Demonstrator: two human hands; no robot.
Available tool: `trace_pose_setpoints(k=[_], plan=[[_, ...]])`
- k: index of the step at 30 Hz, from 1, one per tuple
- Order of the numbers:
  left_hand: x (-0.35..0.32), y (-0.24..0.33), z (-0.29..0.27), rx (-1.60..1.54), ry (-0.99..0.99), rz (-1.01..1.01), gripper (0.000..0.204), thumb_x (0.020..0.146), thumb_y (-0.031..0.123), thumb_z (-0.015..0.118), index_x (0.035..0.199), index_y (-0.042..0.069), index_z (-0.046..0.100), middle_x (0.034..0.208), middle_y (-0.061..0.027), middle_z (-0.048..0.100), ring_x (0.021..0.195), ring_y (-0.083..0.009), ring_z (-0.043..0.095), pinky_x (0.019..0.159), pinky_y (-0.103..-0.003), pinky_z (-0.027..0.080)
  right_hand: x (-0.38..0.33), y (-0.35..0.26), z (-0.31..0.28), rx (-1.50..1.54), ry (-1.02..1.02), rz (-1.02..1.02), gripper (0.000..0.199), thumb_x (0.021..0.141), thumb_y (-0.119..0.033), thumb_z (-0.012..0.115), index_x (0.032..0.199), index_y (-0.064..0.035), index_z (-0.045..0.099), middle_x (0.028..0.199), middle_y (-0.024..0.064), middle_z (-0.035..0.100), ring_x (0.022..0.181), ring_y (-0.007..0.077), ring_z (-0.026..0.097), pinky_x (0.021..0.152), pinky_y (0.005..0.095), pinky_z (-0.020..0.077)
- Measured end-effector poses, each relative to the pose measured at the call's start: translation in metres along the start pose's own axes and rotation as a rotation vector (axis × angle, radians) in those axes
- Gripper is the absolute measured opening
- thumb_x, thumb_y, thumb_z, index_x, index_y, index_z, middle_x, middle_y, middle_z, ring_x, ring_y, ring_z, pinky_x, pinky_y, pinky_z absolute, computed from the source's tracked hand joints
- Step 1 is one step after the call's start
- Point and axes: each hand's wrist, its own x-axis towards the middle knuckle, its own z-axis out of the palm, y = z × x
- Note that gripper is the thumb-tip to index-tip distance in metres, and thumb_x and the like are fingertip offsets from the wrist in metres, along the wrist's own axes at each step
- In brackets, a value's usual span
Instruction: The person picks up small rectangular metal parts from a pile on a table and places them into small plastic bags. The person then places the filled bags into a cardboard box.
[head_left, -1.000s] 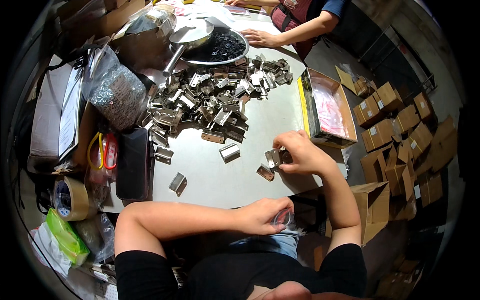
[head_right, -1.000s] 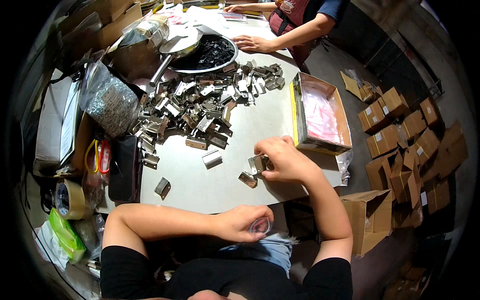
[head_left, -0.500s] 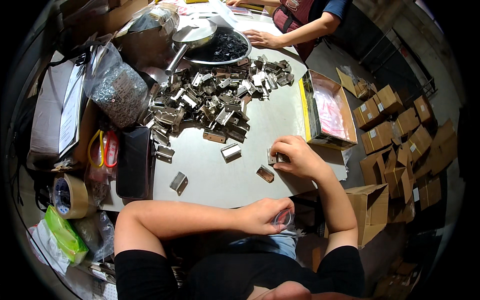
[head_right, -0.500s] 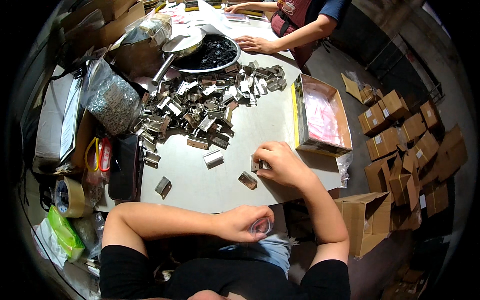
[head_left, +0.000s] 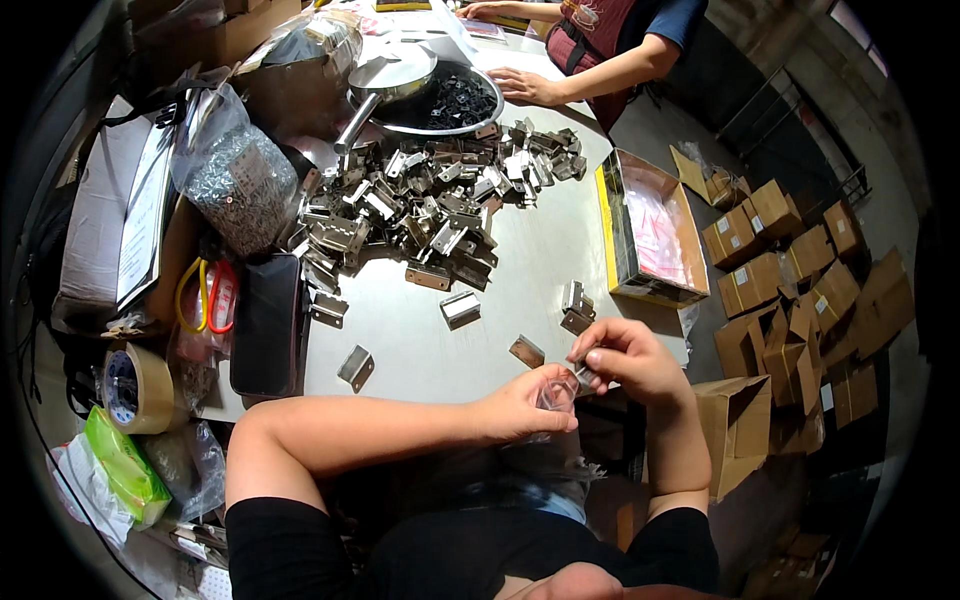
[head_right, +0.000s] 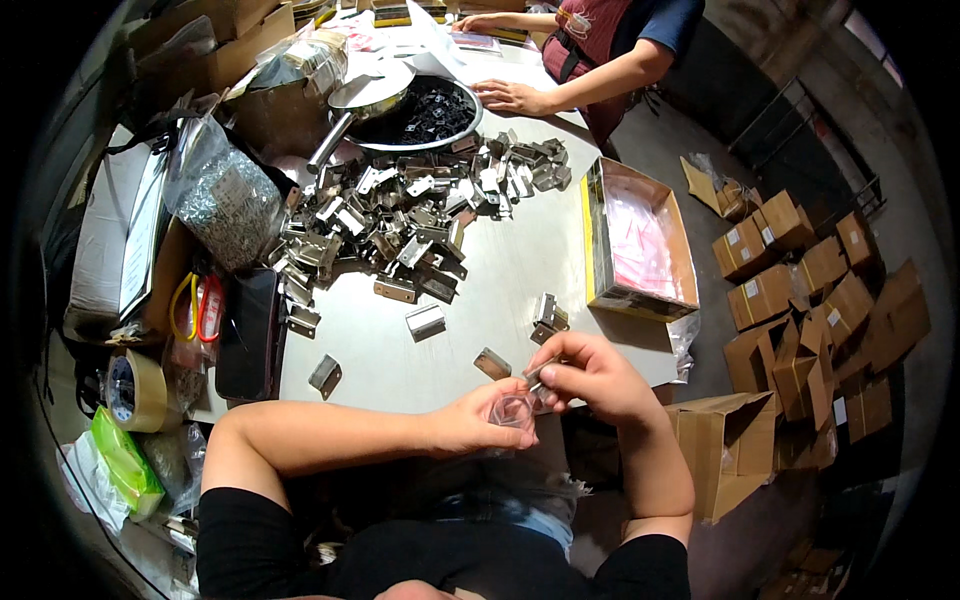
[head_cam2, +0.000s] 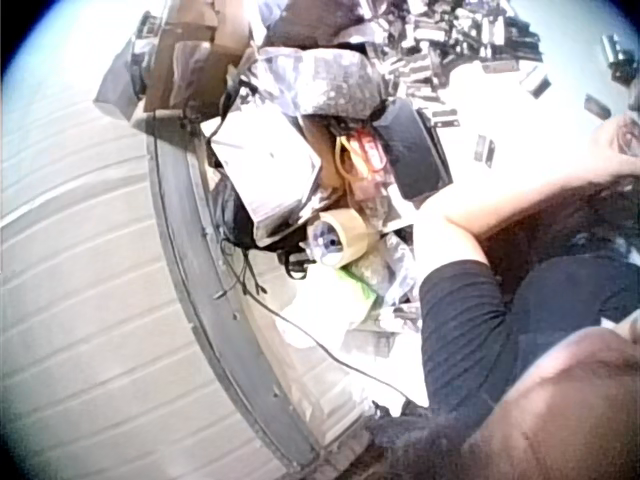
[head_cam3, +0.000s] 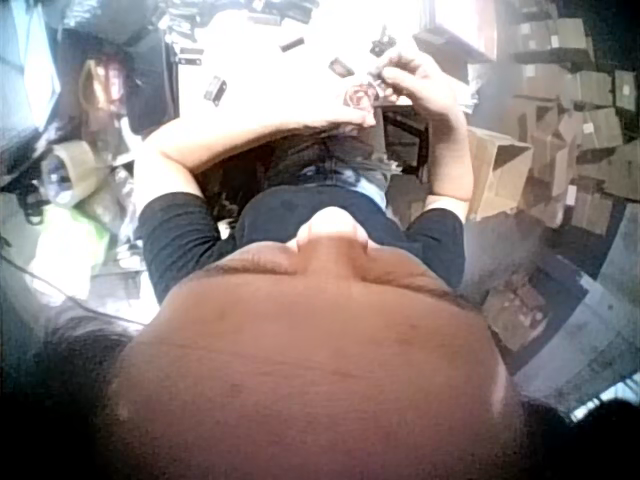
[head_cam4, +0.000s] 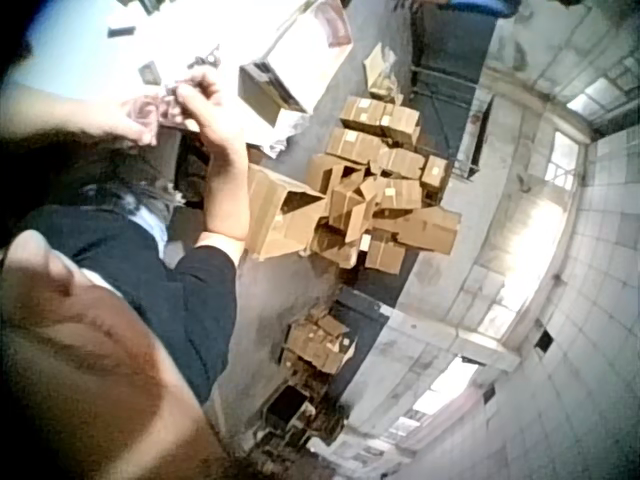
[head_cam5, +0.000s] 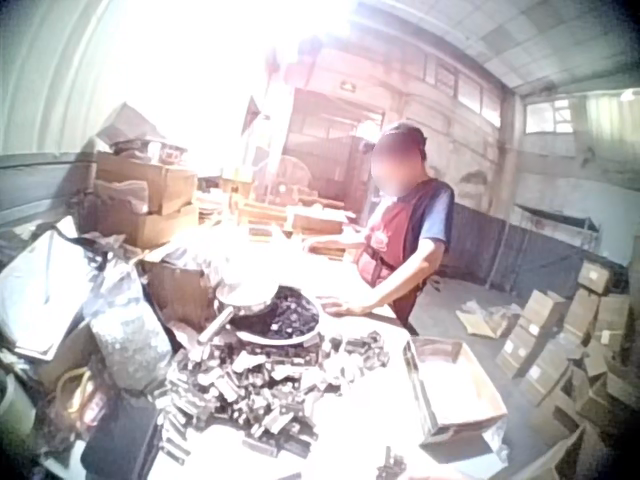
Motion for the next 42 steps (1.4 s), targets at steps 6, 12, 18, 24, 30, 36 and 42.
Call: trace_pose_setpoints(k=[6,12,18,24,30,36,42], plan=[[-0.009,0.001,0.001,-0.141,-0.138,-0.311,0.033,0.086,0.011,0.073,0.109,0.008,0.049,0.086,0.0004,0.054,0.079,-0.0081,0.055,0.067,-0.024,0.046,-0.009,-0.003,0.028,-0.786,-0.155,-0.321,0.015,0.081,-0.007,0.071,0.094,-0.0015,0.068,0.082,0.0097,0.062,0.073,0.0197,0.061,0.067,0.0294,0.0489],[-0.009,0.004,0.007,-0.235,-0.147,-0.363,0.026,0.086,0.015,0.072,0.101,0.010,0.051,0.082,-0.0002,0.055,0.070,-0.0109,0.056,0.064,-0.027,0.049,-0.003,0.010,0.024,-0.682,-0.052,-0.346,0.014,0.080,-0.008,0.072,0.085,0.0010,0.063,0.081,0.0103,0.064,0.066,0.0217,0.060,0.063,0.0294,0.0490],[-0.012,0.007,0.007,-0.136,-0.127,-0.439,0.033,0.085,0.014,0.074,0.107,0.010,0.050,0.084,-0.0007,0.058,0.070,-0.0110,0.057,0.059,-0.025,0.048,0.005,-0.005,0.006,-0.956,-0.143,-0.493,0.013,0.082,-0.006,0.067,0.094,-0.0010,0.066,0.106,0.0146,0.065,0.096,0.0292,0.065,0.081,0.0356,0.0516],[-0.011,-0.006,0.008,0.105,-0.154,-0.546,0.038,0.082,0.015,0.076,0.112,0.011,0.052,0.089,0.0018,0.057,0.072,-0.0065,0.053,0.055,-0.021,0.044,0.043,0.025,0.029,-1.364,-0.151,-0.656,0.037,0.069,0.005,0.061,0.105,-0.0061,0.062,0.120,0.0120,0.059,0.106,0.0330,0.058,0.089,0.0392,0.0500],[-0.011,-0.014,0.002,0.098,-0.196,-0.535,0.037,0.082,0.016,0.076,0.111,0.010,0.052,0.087,0.0011,0.055,0.069,-0.0066,0.051,0.054,-0.021,0.042,0.025,0.015,-0.007,-1.284,0.204,-0.644,0.035,0.063,0.011,0.059,0.096,-0.0043,0.060,0.113,0.0131,0.063,0.105,0.0315,0.059,0.089,0.0374,0.0492],[-0.009,-0.015,0.001,0.086,-0.163,-0.520,0.036,0.082,0.014,0.075,0.109,0.010,0.052,0.083,0.0014,0.055,0.066,-0.0071,0.051,0.052,-0.022,0.041,0.034,0.009,-0.037,-1.340,0.126,-0.678,0.025,0.070,0.009,0.056,0.091,-0.0027,0.059,0.113,0.0124,0.064,0.099,0.0323,0.059,0.088,0.0381,0.0490],[-0.007,-0.011,-0.002,0.122,-0.183,-0.502,0.036,0.083,0.014,0.075,0.109,0.010,0.051,0.080,0.0011,0.055,0.066,-0.0077,0.051,0.052,-0.022,0.040,0.042,0.008,-0.031,-1.547,-0.001,-0.652,0.022,0.071,0.006,0.063,0.091,-0.0035,0.060,0.108,0.0111,0.065,0.101,0.0297,0.060,0.090,0.0359,0.0493]])
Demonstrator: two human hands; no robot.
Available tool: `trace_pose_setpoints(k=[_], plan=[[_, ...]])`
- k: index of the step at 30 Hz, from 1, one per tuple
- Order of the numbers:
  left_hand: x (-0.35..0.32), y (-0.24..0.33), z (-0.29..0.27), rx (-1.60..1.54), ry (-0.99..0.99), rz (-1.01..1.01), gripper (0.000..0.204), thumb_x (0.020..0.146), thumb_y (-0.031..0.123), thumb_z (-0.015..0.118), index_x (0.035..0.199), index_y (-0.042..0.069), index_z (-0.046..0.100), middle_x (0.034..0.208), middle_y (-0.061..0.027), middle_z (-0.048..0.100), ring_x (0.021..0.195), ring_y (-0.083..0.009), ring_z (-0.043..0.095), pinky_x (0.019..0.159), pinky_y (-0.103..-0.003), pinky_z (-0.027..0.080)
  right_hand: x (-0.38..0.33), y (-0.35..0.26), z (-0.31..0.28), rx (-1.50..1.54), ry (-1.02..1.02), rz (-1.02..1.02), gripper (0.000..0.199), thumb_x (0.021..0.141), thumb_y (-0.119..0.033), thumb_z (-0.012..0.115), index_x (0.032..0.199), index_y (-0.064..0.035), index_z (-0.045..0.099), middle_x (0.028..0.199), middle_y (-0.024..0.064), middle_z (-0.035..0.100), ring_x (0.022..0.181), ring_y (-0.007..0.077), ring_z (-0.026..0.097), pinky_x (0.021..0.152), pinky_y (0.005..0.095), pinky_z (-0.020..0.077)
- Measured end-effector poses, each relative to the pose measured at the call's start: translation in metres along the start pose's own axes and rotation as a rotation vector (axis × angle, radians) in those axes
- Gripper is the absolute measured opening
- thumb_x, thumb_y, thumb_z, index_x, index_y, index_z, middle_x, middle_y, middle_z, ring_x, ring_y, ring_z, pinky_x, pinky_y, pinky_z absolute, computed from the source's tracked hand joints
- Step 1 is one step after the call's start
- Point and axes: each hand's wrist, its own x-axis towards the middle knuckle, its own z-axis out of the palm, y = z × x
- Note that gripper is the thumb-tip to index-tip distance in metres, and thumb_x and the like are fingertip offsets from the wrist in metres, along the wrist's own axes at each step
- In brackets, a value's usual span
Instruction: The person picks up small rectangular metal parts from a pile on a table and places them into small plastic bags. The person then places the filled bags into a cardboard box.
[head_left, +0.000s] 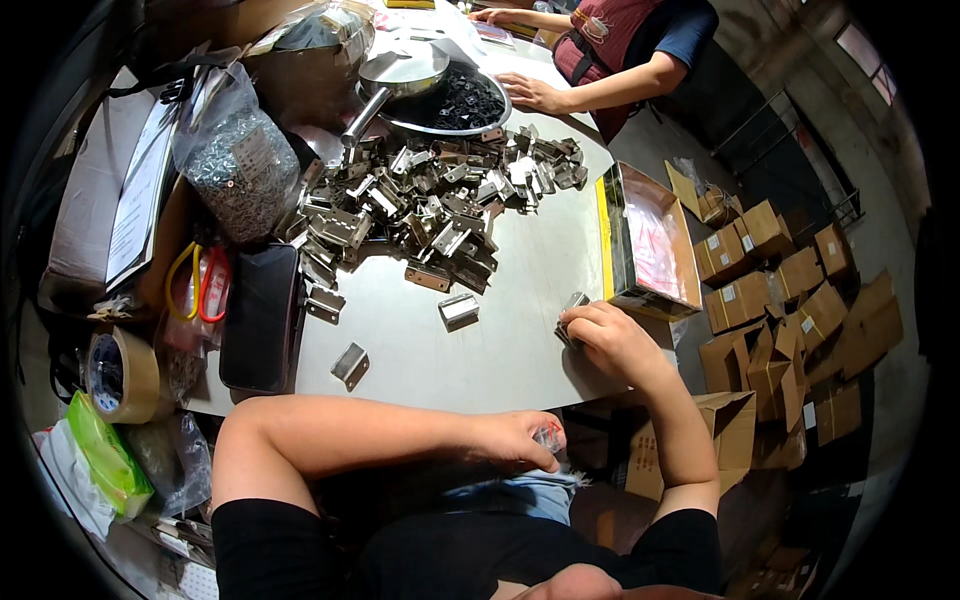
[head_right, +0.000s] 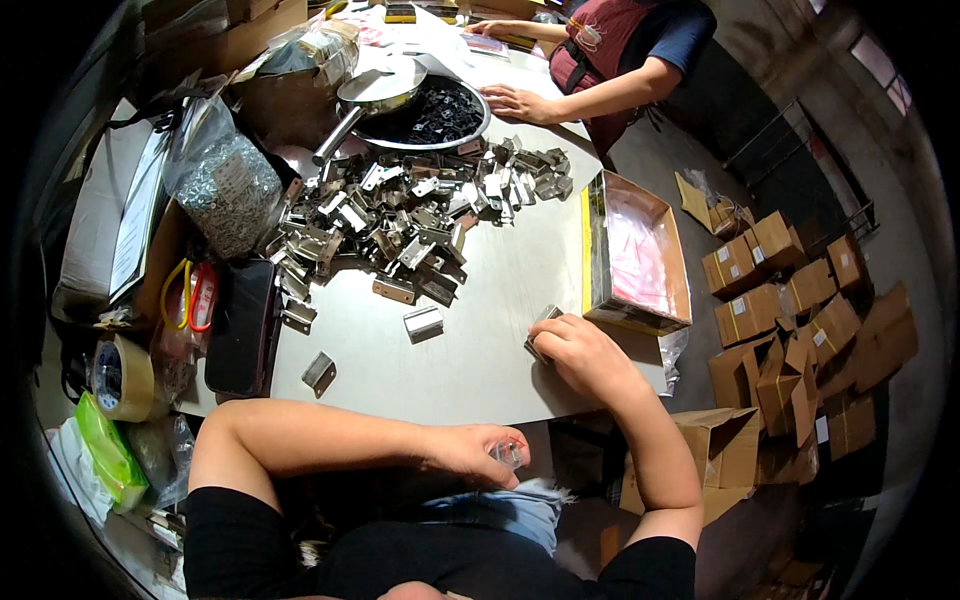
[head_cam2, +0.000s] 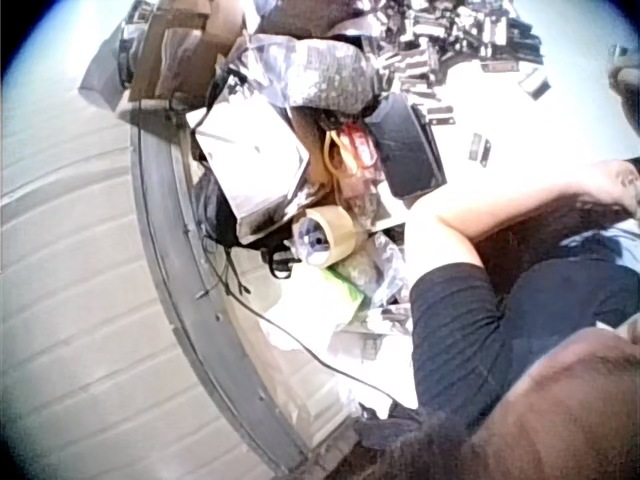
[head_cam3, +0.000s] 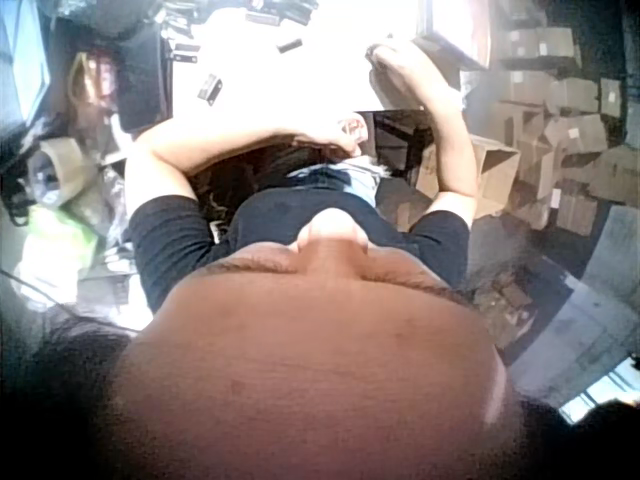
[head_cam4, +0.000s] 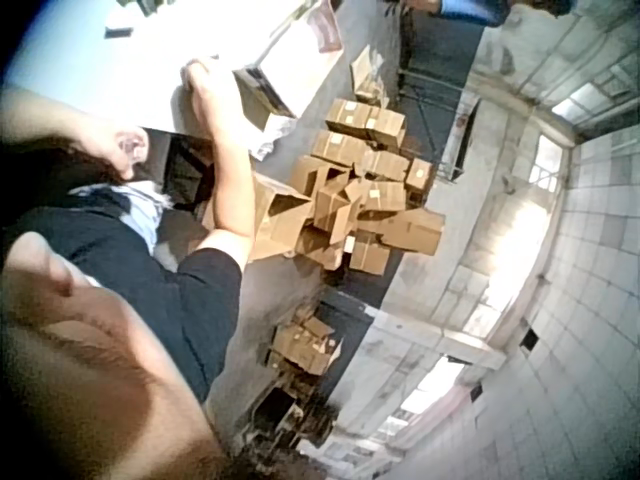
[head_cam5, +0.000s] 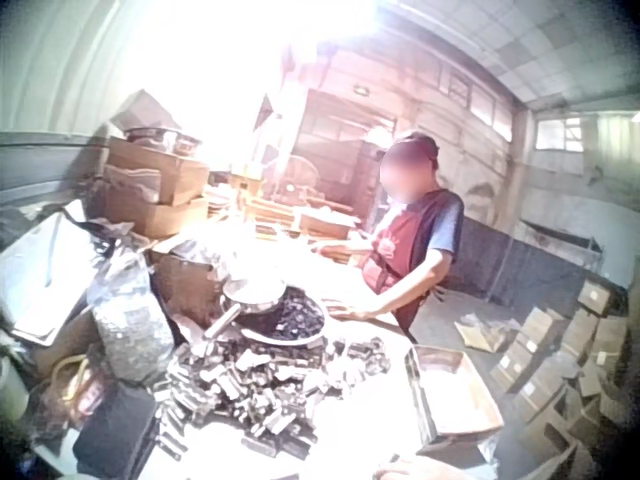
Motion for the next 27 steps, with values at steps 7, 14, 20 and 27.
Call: trace_pose_setpoints(k=[7,14,20,27], plan=[[-0.001,0.003,0.000,-0.100,-0.009,0.132,0.038,0.084,0.016,0.074,0.111,0.011,0.049,0.079,0.0021,0.055,0.063,-0.0074,0.049,0.051,-0.022,0.038,-0.020,0.013,0.015,1.184,0.099,0.416,0.032,0.073,0.006,0.075,0.097,-0.0025,0.055,0.120,0.0140,0.056,0.113,0.0221,0.056,0.086,0.0359,0.0512],[-0.004,0.008,0.003,-0.115,0.030,0.167,0.037,0.083,0.017,0.073,0.110,0.011,0.049,0.076,0.0027,0.054,0.062,-0.0072,0.050,0.050,-0.023,0.038,-0.028,0.016,0.028,1.781,0.214,0.644,0.032,0.075,0.007,0.074,0.099,-0.0048,0.056,0.117,0.0104,0.061,0.093,0.0153,0.061,0.074,0.0310,0.0547],[-0.006,0.009,0.003,-0.105,0.038,0.147,0.038,0.084,0.017,0.074,0.112,0.012,0.049,0.081,0.0039,0.053,0.064,-0.0072,0.048,0.054,-0.023,0.037,-0.023,0.007,0.029,1.486,0.330,0.591,0.035,0.074,0.009,0.075,0.101,-0.0035,0.057,0.120,0.0104,0.061,0.100,0.0148,0.061,0.084,0.0295,0.0536],[-0.007,0.012,0.004,-0.132,0.039,0.161,0.038,0.085,0.017,0.074,0.112,0.012,0.049,0.080,0.0038,0.053,0.064,-0.0069,0.047,0.053,-0.023,0.037,-0.029,0.004,0.025,1.923,0.379,0.545,0.038,0.079,0.000,0.072,0.111,-0.0043,0.052,0.121,0.0178,0.060,0.103,0.0208,0.063,0.082,0.0285,0.0547]])
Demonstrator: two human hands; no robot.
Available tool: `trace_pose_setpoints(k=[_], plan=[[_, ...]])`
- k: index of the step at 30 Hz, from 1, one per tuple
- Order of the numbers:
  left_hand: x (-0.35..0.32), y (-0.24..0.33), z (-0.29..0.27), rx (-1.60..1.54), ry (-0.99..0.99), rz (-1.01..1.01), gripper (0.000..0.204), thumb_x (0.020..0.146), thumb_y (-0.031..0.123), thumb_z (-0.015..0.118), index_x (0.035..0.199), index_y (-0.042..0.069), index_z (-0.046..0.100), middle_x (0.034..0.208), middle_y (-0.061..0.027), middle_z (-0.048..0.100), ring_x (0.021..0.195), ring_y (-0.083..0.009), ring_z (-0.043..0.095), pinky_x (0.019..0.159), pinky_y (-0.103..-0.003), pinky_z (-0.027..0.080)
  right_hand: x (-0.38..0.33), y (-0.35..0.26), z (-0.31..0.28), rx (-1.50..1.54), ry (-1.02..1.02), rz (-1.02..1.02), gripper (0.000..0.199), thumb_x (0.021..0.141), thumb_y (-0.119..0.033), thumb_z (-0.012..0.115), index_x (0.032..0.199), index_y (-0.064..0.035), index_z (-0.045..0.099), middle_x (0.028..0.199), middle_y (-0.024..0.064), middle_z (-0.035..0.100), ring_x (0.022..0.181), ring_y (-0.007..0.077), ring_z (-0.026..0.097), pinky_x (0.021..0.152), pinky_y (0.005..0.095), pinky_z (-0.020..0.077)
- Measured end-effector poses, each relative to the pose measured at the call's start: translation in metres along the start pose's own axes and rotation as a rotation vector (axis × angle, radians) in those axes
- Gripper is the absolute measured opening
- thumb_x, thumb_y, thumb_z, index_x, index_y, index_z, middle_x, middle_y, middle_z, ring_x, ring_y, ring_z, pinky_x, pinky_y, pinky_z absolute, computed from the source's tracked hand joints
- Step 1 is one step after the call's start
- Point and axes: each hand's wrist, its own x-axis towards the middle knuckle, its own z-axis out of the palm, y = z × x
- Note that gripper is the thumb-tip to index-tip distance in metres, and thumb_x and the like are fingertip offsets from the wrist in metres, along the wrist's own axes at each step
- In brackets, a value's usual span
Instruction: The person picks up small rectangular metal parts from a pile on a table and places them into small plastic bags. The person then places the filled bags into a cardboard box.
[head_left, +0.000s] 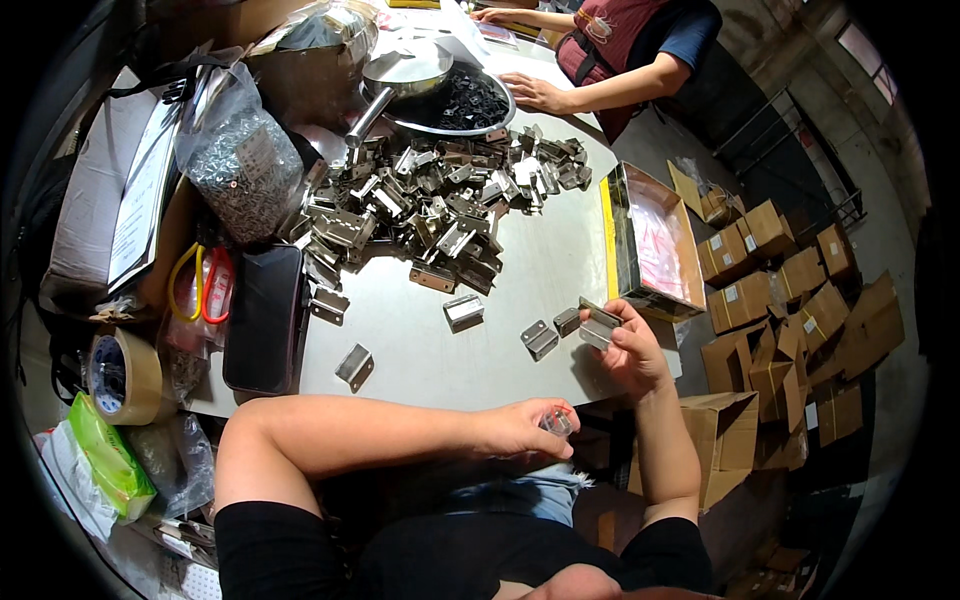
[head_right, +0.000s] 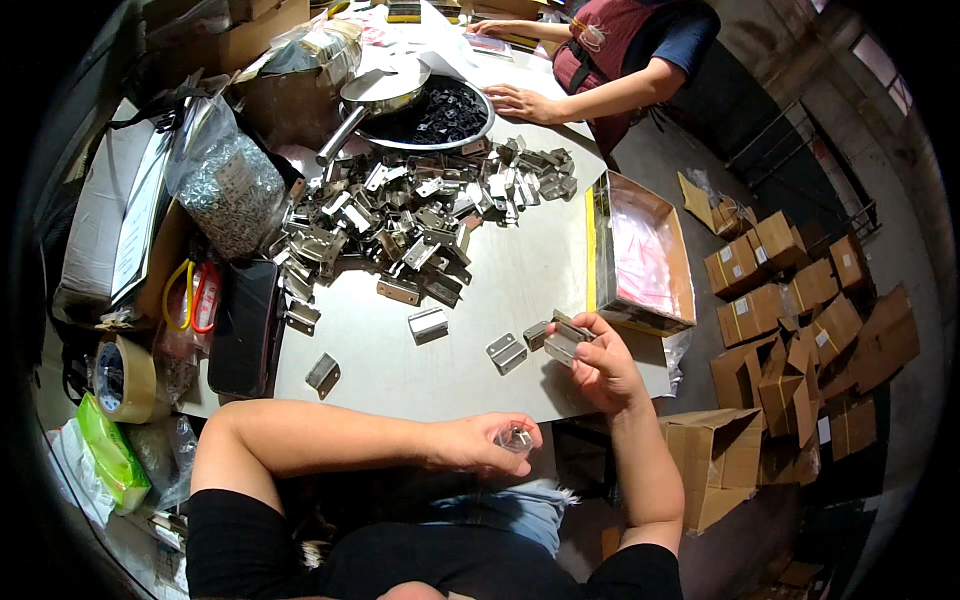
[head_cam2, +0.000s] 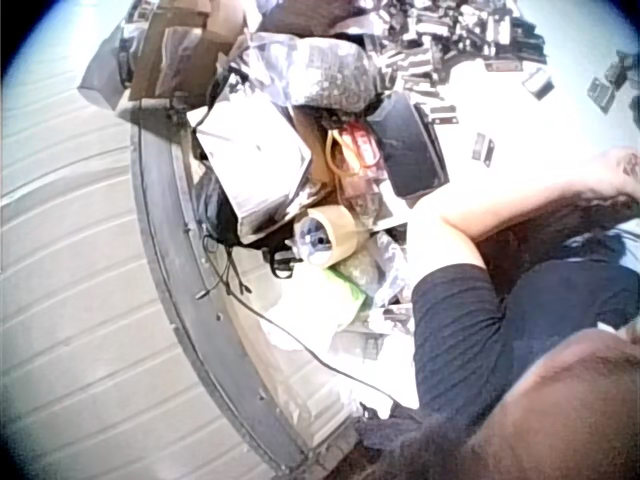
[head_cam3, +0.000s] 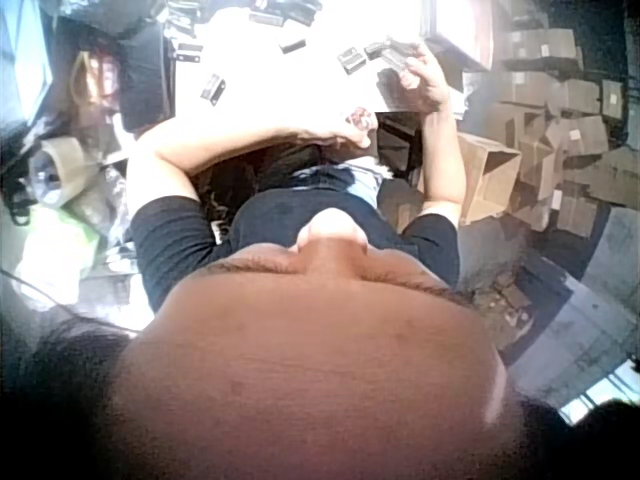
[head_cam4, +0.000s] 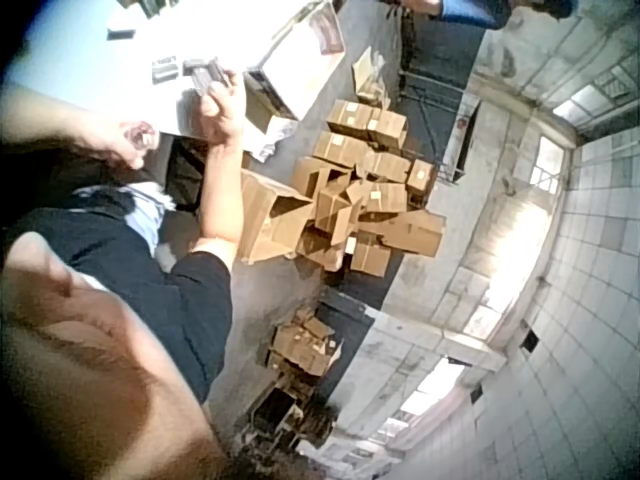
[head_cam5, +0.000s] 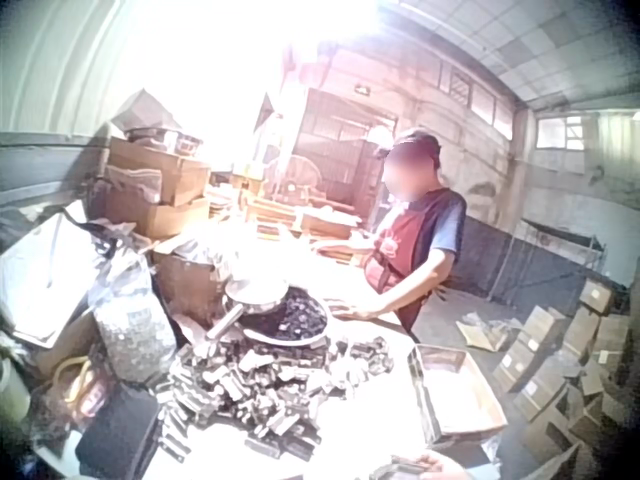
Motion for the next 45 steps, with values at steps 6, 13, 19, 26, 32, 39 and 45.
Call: trace_pose_setpoints(k=[6,13,19,26,32,39,45], plan=[[0.000,-0.001,0.001,-0.089,0.083,0.097,0.037,0.084,0.017,0.074,0.112,0.012,0.049,0.083,0.0024,0.054,0.066,-0.0072,0.050,0.054,-0.022,0.039,-0.023,0.016,0.020,-0.139,-0.104,0.031,0.042,0.078,0.001,0.074,0.114,-0.0045,0.053,0.121,0.0182,0.060,0.112,0.0233,0.060,0.094,0.0337,0.0502],[-0.001,0.002,0.000,-0.165,0.072,0.168,0.036,0.084,0.013,0.073,0.111,0.011,0.050,0.083,0.0024,0.053,0.067,-0.0070,0.050,0.055,-0.022,0.041,-0.047,0.017,0.024,-0.426,-0.170,-0.056,0.050,0.072,0.003,0.079,0.118,-0.0027,0.059,0.124,0.0140,0.059,0.116,0.0232,0.056,0.099,0.0360,0.0452],[-0.001,-0.001,0.002,0.003,0.027,0.158,0.041,0.083,0.015,0.074,0.116,0.011,0.050,0.087,0.0030,0.055,0.071,-0.0051,0.051,0.056,-0.021,0.040,-0.055,0.016,0.018,-0.619,-0.292,-0.105,0.050,0.068,0.010,0.076,0.116,-0.0006,0.065,0.121,0.0146,0.061,0.112,0.0222,0.058,0.097,0.0334,0.0452],[0.000,-0.004,-0.003,0.019,0.037,0.091,0.042,0.083,0.012,0.076,0.116,0.010,0.050,0.092,0.0025,0.053,0.077,-0.0060,0.051,0.059,-0.021,0.042,-0.052,-0.012,0.051,-0.651,-0.295,0.095,0.037,0.078,0.002,0.073,0.113,0.0019,0.062,0.114,0.0122,0.064,0.102,0.0189,0.061,0.087,0.0322,0.0491],[0.006,-0.010,-0.001,-0.001,0.068,0.150,0.049,0.082,0.012,0.076,0.123,0.010,0.048,0.085,0.0033,0.053,0.073,-0.0060,0.051,0.061,-0.021,0.041,-0.039,-0.026,0.062,-1.167,-0.516,-0.095,0.025,0.079,-0.001,0.066,0.104,-0.0019,0.065,0.092,0.0099,0.064,0.081,0.0134,0.061,0.072,0.0279,0.0500],[0.005,-0.017,-0.004,0.420,0.116,0.189,0.042,0.085,0.021,0.075,0.116,0.007,0.050,0.096,0.0020,0.053,0.089,-0.0075,0.050,0.076,-0.023,0.043,-0.039,-0.014,0.079,-1.141,-0.245,0.195,0.014,0.080,-0.010,0.074,0.084,0.0001,0.065,0.073,0.0048,0.064,0.068,0.0101,0.060,0.062,0.0259,0.0488],[0.002,-0.009,-0.001,0.427,0.023,0.116,0.043,0.083,0.025,0.076,0.113,0.007,0.052,0.089,-0.0002,0.055,0.083,-0.0097,0.051,0.072,-0.025,0.044,-0.004,-0.001,0.072,-1.420,0.056,-0.146,0.020,0.082,-0.017,0.073,0.091,-0.0004,0.065,0.083,0.0101,0.066,0.067,0.0155,0.064,0.061,0.0294,0.0513]])
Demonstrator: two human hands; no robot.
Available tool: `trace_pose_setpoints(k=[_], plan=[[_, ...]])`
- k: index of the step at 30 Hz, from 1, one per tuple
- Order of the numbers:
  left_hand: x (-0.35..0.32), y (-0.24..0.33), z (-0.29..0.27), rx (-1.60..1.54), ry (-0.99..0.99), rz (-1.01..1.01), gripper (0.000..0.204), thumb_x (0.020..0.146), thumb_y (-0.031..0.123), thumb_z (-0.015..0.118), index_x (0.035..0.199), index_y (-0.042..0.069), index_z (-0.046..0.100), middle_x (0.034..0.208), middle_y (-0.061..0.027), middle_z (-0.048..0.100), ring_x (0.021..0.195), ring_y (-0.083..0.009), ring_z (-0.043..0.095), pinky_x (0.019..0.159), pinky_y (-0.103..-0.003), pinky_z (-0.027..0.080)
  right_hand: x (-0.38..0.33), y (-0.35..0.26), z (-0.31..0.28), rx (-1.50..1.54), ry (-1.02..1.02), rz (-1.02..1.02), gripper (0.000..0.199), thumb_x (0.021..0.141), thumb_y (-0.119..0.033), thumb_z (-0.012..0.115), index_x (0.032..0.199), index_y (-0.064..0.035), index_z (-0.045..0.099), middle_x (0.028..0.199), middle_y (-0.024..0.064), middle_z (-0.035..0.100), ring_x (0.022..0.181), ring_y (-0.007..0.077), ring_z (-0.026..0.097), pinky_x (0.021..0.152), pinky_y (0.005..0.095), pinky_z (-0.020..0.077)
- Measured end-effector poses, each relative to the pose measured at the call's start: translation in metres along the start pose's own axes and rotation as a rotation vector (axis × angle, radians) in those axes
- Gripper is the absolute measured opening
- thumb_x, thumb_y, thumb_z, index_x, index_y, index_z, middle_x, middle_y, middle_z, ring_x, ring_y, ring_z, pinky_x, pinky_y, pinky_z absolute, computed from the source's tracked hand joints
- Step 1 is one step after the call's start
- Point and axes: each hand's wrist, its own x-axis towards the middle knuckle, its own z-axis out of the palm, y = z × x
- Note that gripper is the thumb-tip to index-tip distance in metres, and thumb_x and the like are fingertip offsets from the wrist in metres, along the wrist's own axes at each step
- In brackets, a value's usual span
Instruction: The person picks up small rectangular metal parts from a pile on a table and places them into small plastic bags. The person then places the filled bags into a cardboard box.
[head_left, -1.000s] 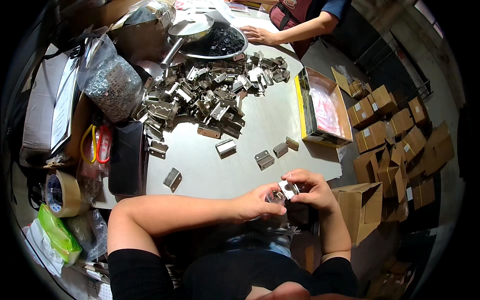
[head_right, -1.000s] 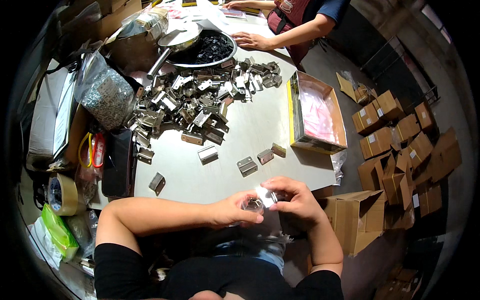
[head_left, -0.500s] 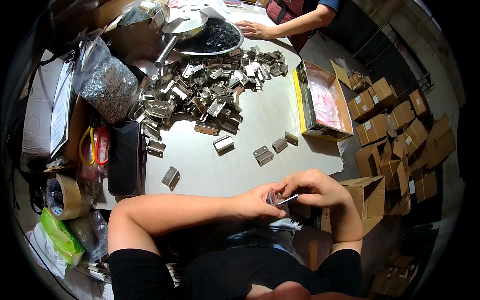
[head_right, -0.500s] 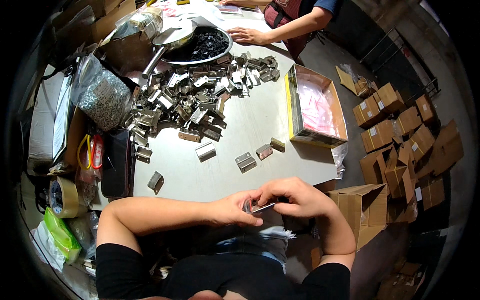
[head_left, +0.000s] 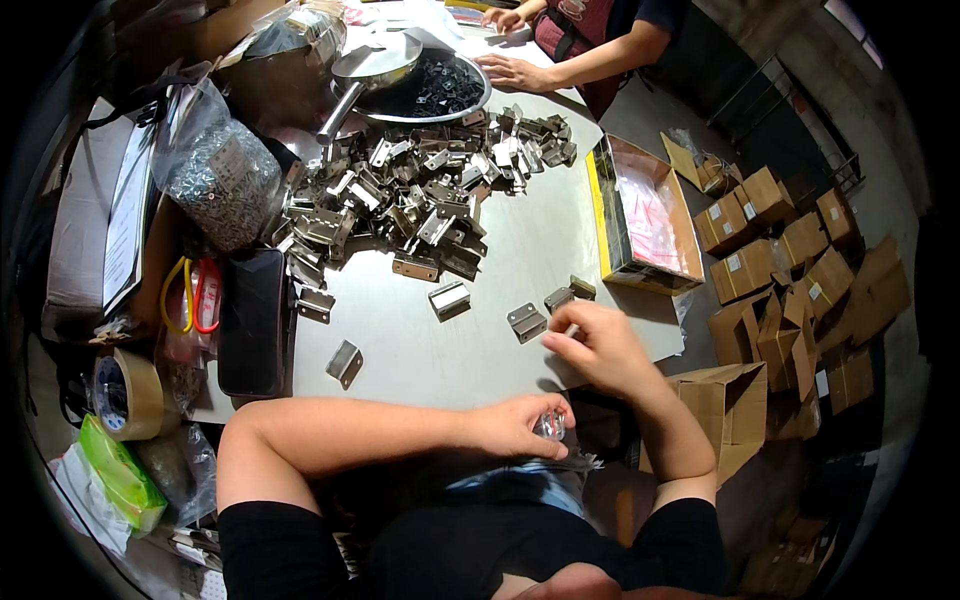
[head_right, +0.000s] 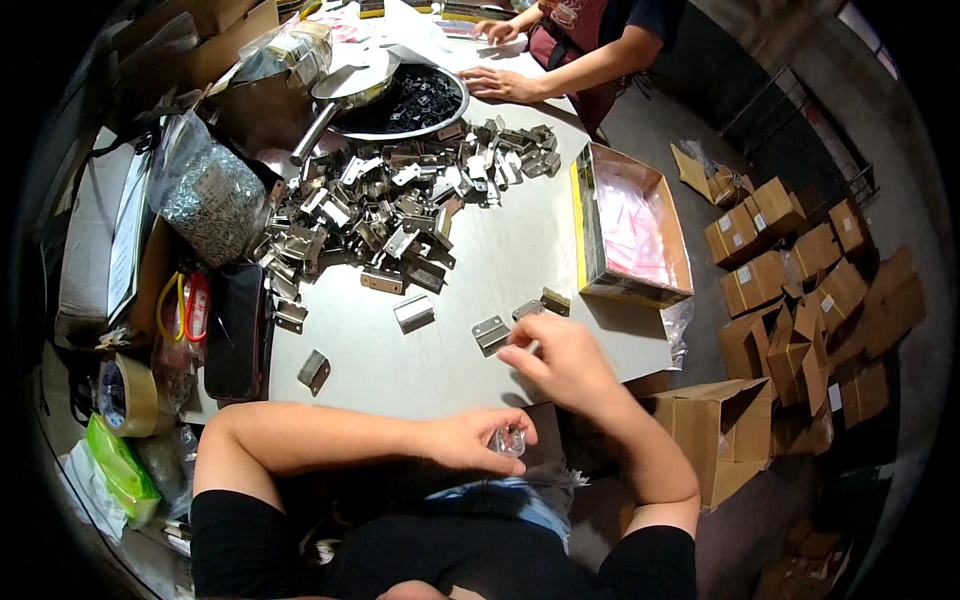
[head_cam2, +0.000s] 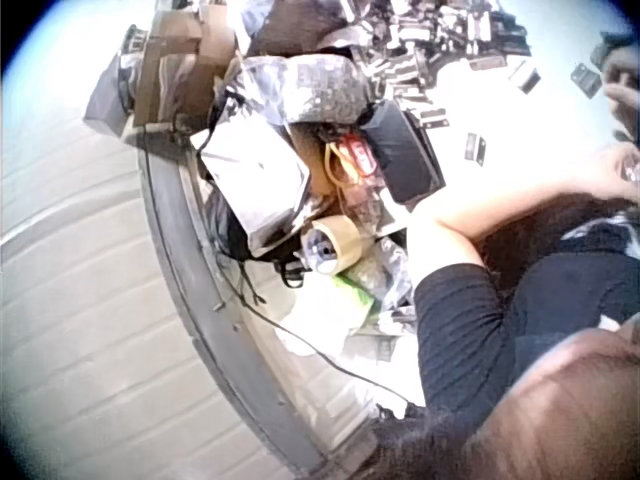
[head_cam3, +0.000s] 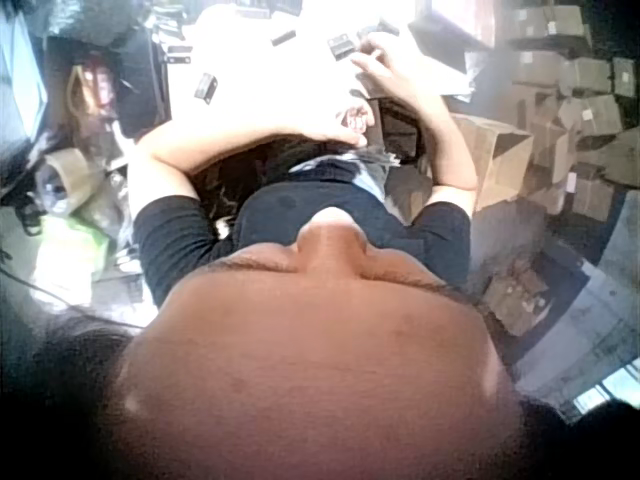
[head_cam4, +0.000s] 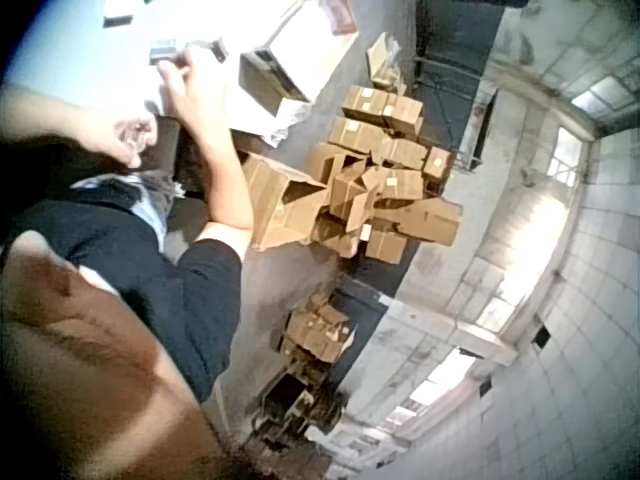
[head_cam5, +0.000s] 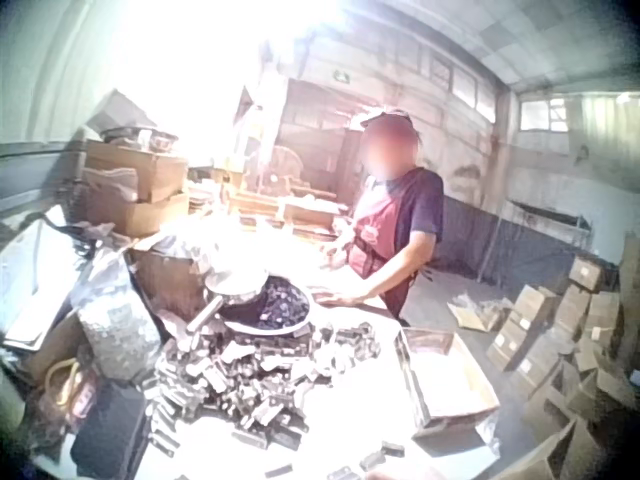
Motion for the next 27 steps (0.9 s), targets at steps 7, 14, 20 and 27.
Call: trace_pose_setpoints(k=[7,14,20,27], plan=[[0.003,-0.016,0.002,0.097,0.029,0.114,0.043,0.084,0.025,0.076,0.114,0.006,0.052,0.091,-0.0008,0.057,0.084,-0.0101,0.052,0.072,-0.026,0.045,0.002,0.001,0.046,-0.513,0.189,-0.130,0.029,0.079,-0.007,0.064,0.107,-0.0078,0.057,0.088,0.0149,0.064,0.075,0.0381,0.064,0.065,0.0451,0.0532],[0.000,-0.004,0.000,0.069,-0.031,-0.010,0.042,0.084,0.025,0.076,0.113,0.007,0.052,0.092,-0.0011,0.056,0.084,-0.0110,0.052,0.072,-0.026,0.045,-0.016,0.036,-0.002,0.290,-0.088,0.250,0.021,0.086,-0.003,0.060,0.107,-0.0010,0.060,0.077,0.0059,0.066,0.066,0.0170,0.065,0.062,0.0293,0.0530],[0.004,-0.008,-0.001,0.051,-0.048,0.003,0.042,0.084,0.026,0.076,0.113,0.007,0.052,0.091,-0.0010,0.056,0.083,-0.0112,0.052,0.073,-0.026,0.044,-0.002,0.086,-0.014,0.136,0.446,0.044,0.010,0.081,0.004,0.060,0.091,0.0057,0.063,0.097,0.0112,0.054,0.068,0.0173,0.064,0.060,0.0284,0.0517],[0.001,-0.003,-0.003,0.090,-0.028,-0.013,0.041,0.084,0.025,0.076,0.114,0.008,0.052,0.094,-0.0013,0.055,0.087,-0.0110,0.051,0.076,-0.026,0.044,0.010,0.062,-0.013,-0.094,0.555,-0.039,0.019,0.077,0.002,0.064,0.096,0.0010,0.067,0.088,0.0163,0.061,0.077,0.0329,0.063,0.073,0.0383,0.0508]])
